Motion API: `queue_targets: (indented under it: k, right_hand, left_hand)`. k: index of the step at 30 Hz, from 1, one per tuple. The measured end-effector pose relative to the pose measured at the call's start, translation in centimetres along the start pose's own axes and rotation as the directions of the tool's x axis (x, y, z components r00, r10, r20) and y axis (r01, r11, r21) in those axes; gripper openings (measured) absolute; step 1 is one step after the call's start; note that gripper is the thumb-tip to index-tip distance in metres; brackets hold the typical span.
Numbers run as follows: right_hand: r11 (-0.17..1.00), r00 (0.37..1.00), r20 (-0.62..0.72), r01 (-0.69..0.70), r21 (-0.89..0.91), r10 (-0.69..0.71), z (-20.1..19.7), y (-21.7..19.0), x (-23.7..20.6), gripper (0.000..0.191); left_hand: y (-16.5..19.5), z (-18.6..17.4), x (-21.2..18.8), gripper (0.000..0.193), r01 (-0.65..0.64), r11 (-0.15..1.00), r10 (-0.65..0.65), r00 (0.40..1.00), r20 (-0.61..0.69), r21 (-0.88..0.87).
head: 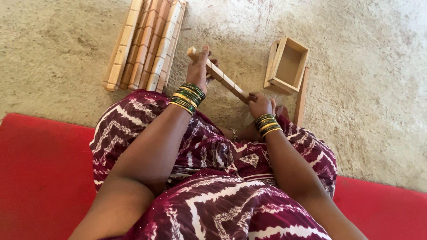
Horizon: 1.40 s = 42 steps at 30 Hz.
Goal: The person sits on a red mat and smooths the surface of wooden slats using a small abrasive block. They handle the slats one at a time, rubbing the block along the length of each piece, then placing the finished slat aside.
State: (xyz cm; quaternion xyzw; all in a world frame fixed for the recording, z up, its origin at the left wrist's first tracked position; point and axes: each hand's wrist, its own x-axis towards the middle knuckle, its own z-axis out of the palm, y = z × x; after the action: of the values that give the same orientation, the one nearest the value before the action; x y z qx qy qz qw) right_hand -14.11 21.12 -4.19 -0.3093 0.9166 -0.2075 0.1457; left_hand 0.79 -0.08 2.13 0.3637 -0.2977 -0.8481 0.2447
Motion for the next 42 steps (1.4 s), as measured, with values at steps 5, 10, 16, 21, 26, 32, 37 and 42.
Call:
queue_targets:
  k: [5,10,16,21,26,32,37,42]
  right_hand:
    - [0.979,0.978,-0.056,0.200,-0.038,-0.201,0.9,-1.8,-0.6,0.035]
    - [0.989,0.988,-0.027,0.150,-0.014,-0.151,0.5,-1.2,-0.4,0.032]
    - [0.990,0.991,-0.021,0.134,-0.049,-0.136,0.6,-0.6,-0.4,0.034]
    - [0.959,0.956,-0.077,0.279,-0.057,-0.283,1.2,-1.8,-1.1,0.033]
    - [0.987,0.989,-0.010,0.143,-0.066,-0.144,0.4,-0.8,-0.5,0.035]
    - [0.997,0.998,-0.058,-0.006,-0.076,0.002,-0.2,0.2,0.2,0.036]
    - [0.996,0.990,-0.109,-0.088,-0.023,0.085,-0.7,-0.2,0.5,0.026]
    - [0.892,0.965,0.051,-0.258,0.371,0.257,-1.1,-0.2,0.9,0.035]
  left_hand:
    - [0.2,0.0,-0.2,0.040,0.037,0.999,-0.040,0.998,0.052,0.040]
    - [0.1,0.2,-0.5,0.036,-0.026,0.981,0.004,0.994,0.112,0.191]
    - [-0.1,0.1,-0.1,0.035,-0.020,0.989,0.007,0.996,0.087,0.149]
    - [-0.3,-0.4,0.1,0.031,0.018,1.000,-0.017,0.999,0.041,-0.013]
    - [0.1,-0.2,0.2,0.031,0.060,0.998,-0.060,0.998,0.000,-0.031]
    - [0.4,-0.4,0.1,0.035,0.009,1.000,-0.009,0.999,-0.032,-0.006]
    - [1.7,-1.0,0.3,0.032,-0.059,0.996,0.052,0.994,-0.091,-0.067]
    - [2.2,-1.0,0.3,0.031,-0.018,0.996,0.007,0.992,-0.124,-0.083]
